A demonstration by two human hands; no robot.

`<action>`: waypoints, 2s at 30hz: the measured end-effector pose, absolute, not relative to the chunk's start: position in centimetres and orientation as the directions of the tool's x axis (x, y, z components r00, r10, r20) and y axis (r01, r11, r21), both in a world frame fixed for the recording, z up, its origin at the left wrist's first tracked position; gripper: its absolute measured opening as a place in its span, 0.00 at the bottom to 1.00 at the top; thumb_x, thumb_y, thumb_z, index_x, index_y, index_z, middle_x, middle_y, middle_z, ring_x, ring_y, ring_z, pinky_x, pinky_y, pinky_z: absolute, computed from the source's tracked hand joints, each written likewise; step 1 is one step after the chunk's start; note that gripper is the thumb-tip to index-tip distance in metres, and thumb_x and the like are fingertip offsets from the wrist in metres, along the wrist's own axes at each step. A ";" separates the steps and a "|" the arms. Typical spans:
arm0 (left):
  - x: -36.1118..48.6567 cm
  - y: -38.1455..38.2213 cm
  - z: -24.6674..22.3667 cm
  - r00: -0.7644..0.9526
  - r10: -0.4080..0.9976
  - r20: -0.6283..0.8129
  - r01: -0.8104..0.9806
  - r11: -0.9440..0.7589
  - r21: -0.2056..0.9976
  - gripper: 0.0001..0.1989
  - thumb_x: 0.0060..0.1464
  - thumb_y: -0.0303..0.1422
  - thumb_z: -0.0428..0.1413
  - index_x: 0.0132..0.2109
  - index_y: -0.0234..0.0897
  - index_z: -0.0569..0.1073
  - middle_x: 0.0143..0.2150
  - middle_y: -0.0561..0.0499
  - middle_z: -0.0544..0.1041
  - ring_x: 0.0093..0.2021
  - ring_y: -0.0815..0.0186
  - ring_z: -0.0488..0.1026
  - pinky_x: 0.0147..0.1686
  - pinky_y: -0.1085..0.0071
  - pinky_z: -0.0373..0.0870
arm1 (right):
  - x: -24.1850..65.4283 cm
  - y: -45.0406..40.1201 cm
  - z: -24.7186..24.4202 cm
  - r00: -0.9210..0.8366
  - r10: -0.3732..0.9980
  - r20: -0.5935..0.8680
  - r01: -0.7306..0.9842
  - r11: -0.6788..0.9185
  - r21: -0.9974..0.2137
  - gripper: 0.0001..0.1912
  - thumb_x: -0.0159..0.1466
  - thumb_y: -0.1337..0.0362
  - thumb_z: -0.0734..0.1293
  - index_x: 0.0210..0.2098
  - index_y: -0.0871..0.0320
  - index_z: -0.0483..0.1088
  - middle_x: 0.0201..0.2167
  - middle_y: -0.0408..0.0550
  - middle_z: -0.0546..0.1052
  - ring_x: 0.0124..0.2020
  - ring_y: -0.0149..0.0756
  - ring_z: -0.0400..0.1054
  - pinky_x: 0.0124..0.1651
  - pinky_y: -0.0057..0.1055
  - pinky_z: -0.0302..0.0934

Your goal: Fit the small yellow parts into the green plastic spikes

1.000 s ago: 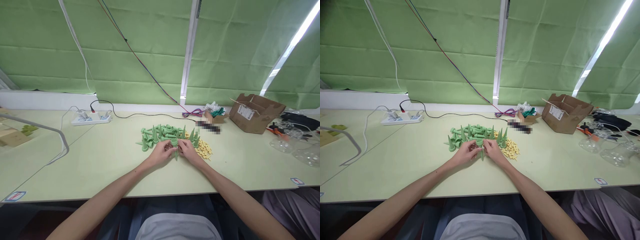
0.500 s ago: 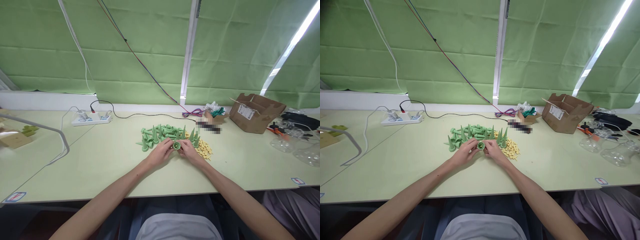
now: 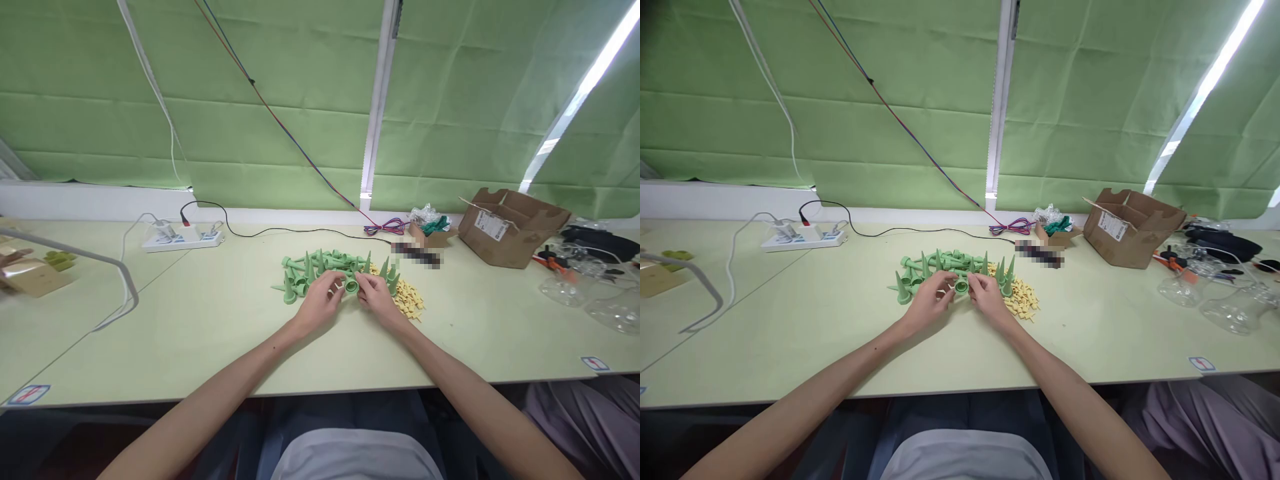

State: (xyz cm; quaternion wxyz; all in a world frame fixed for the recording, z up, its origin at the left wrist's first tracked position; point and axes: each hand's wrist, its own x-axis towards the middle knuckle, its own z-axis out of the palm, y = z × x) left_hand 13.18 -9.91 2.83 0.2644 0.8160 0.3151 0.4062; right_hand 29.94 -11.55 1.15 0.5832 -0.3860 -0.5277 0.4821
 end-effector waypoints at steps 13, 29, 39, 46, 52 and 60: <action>13.7 -9.7 3.3 0.636 0.769 0.058 -0.096 0.004 0.995 0.20 0.54 0.48 0.57 0.33 0.36 0.64 0.23 0.56 0.65 0.23 0.68 0.72 0.18 0.73 0.67 | 30.2 -11.8 0.8 -0.089 0.887 0.453 0.230 0.461 -0.857 0.23 0.67 0.47 0.59 0.23 0.55 0.57 0.17 0.38 0.58 0.19 0.29 0.51 0.23 0.27 0.47; 13.0 -10.2 3.4 0.603 0.788 0.125 0.088 -0.221 0.971 0.18 0.57 0.48 0.53 0.33 0.37 0.64 0.20 0.55 0.70 0.16 0.70 0.67 0.17 0.73 0.63 | 30.3 -12.0 0.6 -0.144 0.924 0.355 0.240 0.380 -0.893 0.22 0.67 0.47 0.58 0.24 0.54 0.54 0.17 0.37 0.57 0.19 0.29 0.49 0.22 0.27 0.44; 13.0 -10.3 3.3 0.554 0.791 0.257 0.212 -0.433 0.876 0.15 0.59 0.44 0.51 0.32 0.38 0.62 0.26 0.56 0.66 0.22 0.70 0.68 0.22 0.74 0.63 | 30.2 -12.2 0.9 -0.141 0.927 0.349 0.280 0.375 -0.884 0.23 0.67 0.48 0.58 0.22 0.55 0.52 0.15 0.37 0.55 0.18 0.29 0.49 0.22 0.27 0.44; 13.1 -10.1 2.6 0.528 0.774 0.350 0.316 -0.561 0.765 0.14 0.60 0.42 0.50 0.32 0.38 0.62 0.24 0.56 0.64 0.24 0.68 0.66 0.22 0.74 0.60 | 30.2 -11.9 0.6 -0.134 0.931 0.340 0.292 0.365 -0.884 0.24 0.67 0.47 0.57 0.20 0.55 0.53 0.14 0.38 0.56 0.17 0.29 0.49 0.22 0.28 0.44; 13.2 -10.0 2.5 0.537 0.711 0.454 0.381 -0.685 0.621 0.13 0.61 0.39 0.49 0.30 0.37 0.63 0.27 0.54 0.65 0.27 0.68 0.64 0.25 0.73 0.60 | 30.3 -11.5 0.1 -0.116 0.945 0.307 0.267 0.327 -0.907 0.26 0.66 0.46 0.57 0.18 0.55 0.54 0.12 0.37 0.56 0.16 0.28 0.48 0.21 0.27 0.42; 12.8 -9.8 2.5 0.637 0.548 0.542 0.369 -0.834 0.410 0.08 0.63 0.32 0.47 0.42 0.37 0.70 0.40 0.47 0.70 0.37 0.65 0.68 0.35 0.70 0.64 | 30.1 -11.4 0.1 -0.119 0.967 0.225 0.150 0.242 -0.959 0.26 0.65 0.49 0.58 0.16 0.54 0.51 0.09 0.36 0.54 0.12 0.26 0.46 0.17 0.27 0.42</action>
